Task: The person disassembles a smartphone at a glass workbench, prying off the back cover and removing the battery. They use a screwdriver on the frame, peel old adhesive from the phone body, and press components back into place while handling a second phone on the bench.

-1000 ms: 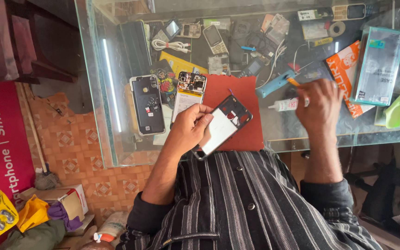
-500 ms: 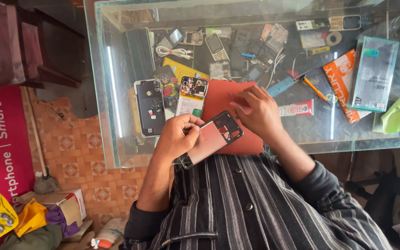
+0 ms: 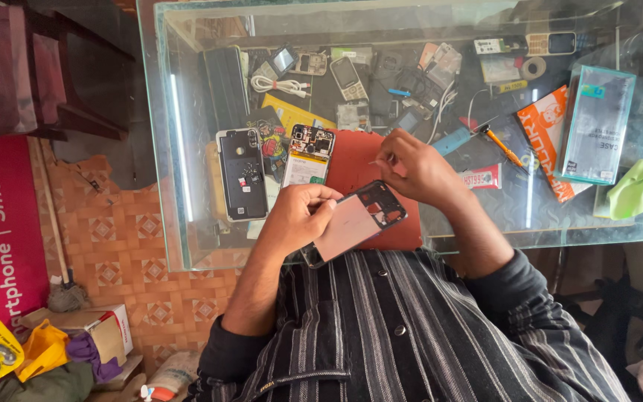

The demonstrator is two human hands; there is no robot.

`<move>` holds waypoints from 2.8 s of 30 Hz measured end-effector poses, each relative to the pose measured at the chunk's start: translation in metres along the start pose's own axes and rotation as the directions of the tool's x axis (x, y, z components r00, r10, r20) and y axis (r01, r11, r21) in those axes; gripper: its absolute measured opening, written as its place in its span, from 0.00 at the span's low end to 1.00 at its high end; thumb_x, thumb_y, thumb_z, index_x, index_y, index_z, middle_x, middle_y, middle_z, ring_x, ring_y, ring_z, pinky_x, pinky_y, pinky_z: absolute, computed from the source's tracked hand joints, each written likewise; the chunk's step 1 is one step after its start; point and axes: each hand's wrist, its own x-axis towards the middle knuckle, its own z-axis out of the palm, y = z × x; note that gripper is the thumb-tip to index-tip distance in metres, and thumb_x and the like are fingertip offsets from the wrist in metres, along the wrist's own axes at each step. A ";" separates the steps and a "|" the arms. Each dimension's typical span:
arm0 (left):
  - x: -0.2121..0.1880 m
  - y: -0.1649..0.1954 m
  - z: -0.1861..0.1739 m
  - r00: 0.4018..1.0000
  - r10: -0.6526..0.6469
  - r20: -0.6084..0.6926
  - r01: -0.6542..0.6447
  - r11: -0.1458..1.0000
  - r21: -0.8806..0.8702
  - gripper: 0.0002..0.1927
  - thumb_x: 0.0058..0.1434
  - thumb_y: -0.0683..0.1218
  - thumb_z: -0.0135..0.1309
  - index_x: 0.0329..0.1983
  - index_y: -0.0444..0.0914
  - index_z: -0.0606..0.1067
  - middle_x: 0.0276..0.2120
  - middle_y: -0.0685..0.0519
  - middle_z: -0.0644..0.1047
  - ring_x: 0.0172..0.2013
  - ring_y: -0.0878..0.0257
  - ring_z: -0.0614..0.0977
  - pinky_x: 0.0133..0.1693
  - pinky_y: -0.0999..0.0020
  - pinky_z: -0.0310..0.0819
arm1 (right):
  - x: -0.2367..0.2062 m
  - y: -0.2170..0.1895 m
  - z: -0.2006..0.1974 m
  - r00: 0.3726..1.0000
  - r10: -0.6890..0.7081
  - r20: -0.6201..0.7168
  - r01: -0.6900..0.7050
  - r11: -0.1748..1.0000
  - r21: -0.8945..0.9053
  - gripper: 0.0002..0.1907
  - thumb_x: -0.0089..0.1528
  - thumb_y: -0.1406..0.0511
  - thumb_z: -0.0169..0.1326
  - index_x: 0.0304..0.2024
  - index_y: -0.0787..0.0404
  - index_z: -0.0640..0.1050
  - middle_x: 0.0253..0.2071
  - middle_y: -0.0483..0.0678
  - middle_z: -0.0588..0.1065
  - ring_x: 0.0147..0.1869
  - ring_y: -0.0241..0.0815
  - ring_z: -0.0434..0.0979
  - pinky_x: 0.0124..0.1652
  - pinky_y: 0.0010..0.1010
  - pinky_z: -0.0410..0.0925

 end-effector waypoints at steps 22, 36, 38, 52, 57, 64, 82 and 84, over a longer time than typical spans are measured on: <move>-0.043 0.122 0.002 0.993 0.091 0.078 -0.089 0.996 -0.024 0.11 0.65 0.41 0.53 0.44 0.30 0.81 0.24 0.54 0.81 0.27 0.75 0.79 0.30 0.75 0.76 | -0.041 -0.043 -0.060 0.808 0.448 -0.383 -0.217 0.831 0.513 0.05 0.65 0.80 0.59 0.39 0.73 0.75 0.42 0.54 0.78 0.43 0.37 0.82 0.44 0.25 0.76; -0.051 0.133 -0.002 0.984 0.176 0.041 -0.178 0.982 0.061 0.10 0.65 0.41 0.54 0.46 0.33 0.81 0.29 0.51 0.83 0.29 0.67 0.86 0.34 0.72 0.80 | -0.063 -0.023 -0.047 0.786 0.517 -0.340 -0.265 0.778 0.570 0.04 0.70 0.78 0.54 0.48 0.73 0.76 0.40 0.49 0.77 0.41 0.34 0.79 0.43 0.25 0.74; -0.052 0.133 -0.001 0.980 0.196 0.024 -0.197 0.976 0.093 0.10 0.65 0.40 0.54 0.46 0.34 0.81 0.30 0.49 0.84 0.32 0.64 0.88 0.36 0.71 0.81 | -0.065 -0.025 -0.048 0.799 0.495 -0.342 -0.221 0.771 0.598 0.03 0.71 0.77 0.52 0.48 0.72 0.75 0.40 0.49 0.76 0.40 0.34 0.78 0.43 0.25 0.73; -0.049 0.128 -0.001 0.985 0.174 -0.012 -0.172 0.981 0.086 0.10 0.65 0.41 0.54 0.47 0.34 0.81 0.30 0.48 0.84 0.30 0.64 0.87 0.34 0.71 0.81 | -0.067 -0.036 -0.048 0.854 0.394 -0.338 -0.231 0.871 0.433 0.05 0.68 0.76 0.55 0.46 0.71 0.74 0.41 0.47 0.75 0.42 0.33 0.76 0.42 0.25 0.71; -0.048 0.123 0.000 0.975 0.221 -0.023 -0.218 0.972 0.083 0.09 0.66 0.41 0.54 0.46 0.33 0.81 0.31 0.48 0.84 0.32 0.66 0.88 0.35 0.71 0.80 | -0.047 -0.031 -0.031 0.961 0.254 -0.111 -0.259 0.966 -0.025 0.06 0.62 0.74 0.61 0.42 0.66 0.78 0.36 0.49 0.77 0.36 0.41 0.78 0.36 0.31 0.71; -0.040 0.109 0.004 0.982 0.182 -0.049 -0.179 0.982 0.062 0.10 0.66 0.41 0.54 0.46 0.33 0.81 0.31 0.48 0.84 0.32 0.68 0.86 0.36 0.72 0.80 | -0.035 -0.034 -0.004 0.999 0.036 -0.019 -0.038 0.989 -0.146 0.07 0.62 0.71 0.59 0.43 0.64 0.77 0.41 0.51 0.77 0.45 0.52 0.79 0.43 0.40 0.72; -0.029 0.085 0.014 0.995 0.096 -0.016 -0.095 0.995 0.042 0.10 0.64 0.42 0.55 0.44 0.31 0.81 0.29 0.49 0.84 0.31 0.70 0.84 0.34 0.72 0.81 | -0.048 -0.079 -0.069 0.957 0.104 -0.272 -0.137 0.985 -0.105 0.06 0.62 0.78 0.58 0.40 0.67 0.77 0.39 0.50 0.77 0.37 0.38 0.77 0.36 0.25 0.69; -0.030 0.083 0.013 0.996 0.090 -0.019 -0.089 0.996 0.032 0.10 0.65 0.42 0.55 0.44 0.31 0.81 0.29 0.49 0.84 0.30 0.71 0.83 0.34 0.73 0.80 | -0.042 -0.069 -0.063 0.942 0.146 -0.303 -0.188 0.976 -0.114 0.05 0.64 0.77 0.58 0.42 0.67 0.78 0.36 0.49 0.76 0.34 0.36 0.77 0.36 0.25 0.69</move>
